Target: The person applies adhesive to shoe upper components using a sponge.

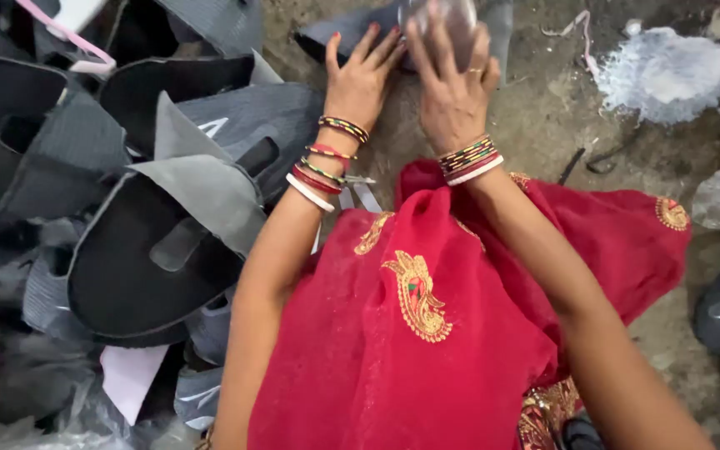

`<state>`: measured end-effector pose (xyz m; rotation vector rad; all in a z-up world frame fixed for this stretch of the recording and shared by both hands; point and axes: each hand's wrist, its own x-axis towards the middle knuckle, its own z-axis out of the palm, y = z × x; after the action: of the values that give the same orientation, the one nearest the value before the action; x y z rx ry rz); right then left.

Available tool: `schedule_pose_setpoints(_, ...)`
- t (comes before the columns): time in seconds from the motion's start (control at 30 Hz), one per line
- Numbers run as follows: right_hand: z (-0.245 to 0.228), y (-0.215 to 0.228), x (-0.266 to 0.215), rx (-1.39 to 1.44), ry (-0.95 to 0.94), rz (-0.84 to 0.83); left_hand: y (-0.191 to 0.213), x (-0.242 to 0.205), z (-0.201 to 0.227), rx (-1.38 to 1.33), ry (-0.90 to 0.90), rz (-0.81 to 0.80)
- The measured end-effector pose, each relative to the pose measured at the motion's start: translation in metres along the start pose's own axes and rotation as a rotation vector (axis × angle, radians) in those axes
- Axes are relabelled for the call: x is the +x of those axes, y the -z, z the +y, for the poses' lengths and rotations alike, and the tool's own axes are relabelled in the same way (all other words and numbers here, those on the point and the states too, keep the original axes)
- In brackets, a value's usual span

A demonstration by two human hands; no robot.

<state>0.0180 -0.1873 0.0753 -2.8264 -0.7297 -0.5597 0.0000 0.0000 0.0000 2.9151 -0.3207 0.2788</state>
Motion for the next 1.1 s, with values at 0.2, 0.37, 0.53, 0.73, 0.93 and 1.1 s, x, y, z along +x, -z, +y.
schedule_pose_setpoints(0.2,0.033,0.024,-0.036,0.070,-0.023,-0.073,0.009,0.010,0.002,0.010,-0.051,0.018)
schedule_pose_setpoints(0.37,0.061,0.019,-0.021,0.146,-0.145,-0.117,0.009,0.027,-0.015,0.002,-0.162,0.030)
schedule_pose_setpoints(0.53,0.097,0.002,-0.011,0.398,-0.473,-0.229,0.027,0.042,-0.012,-0.006,-0.200,-0.022)
schedule_pose_setpoints(0.73,0.043,0.036,0.003,0.195,-0.161,0.129,0.013,0.038,-0.018,-0.045,-0.195,-0.052)
schedule_pose_setpoints(0.93,0.073,0.011,0.012,0.364,-0.368,-0.381,0.006,0.040,-0.010,0.178,-0.251,-0.028)
schedule_pose_setpoints(1.1,0.113,-0.008,-0.028,1.260,-0.560,-0.101,-0.008,0.036,-0.007,0.185,-0.154,0.144)
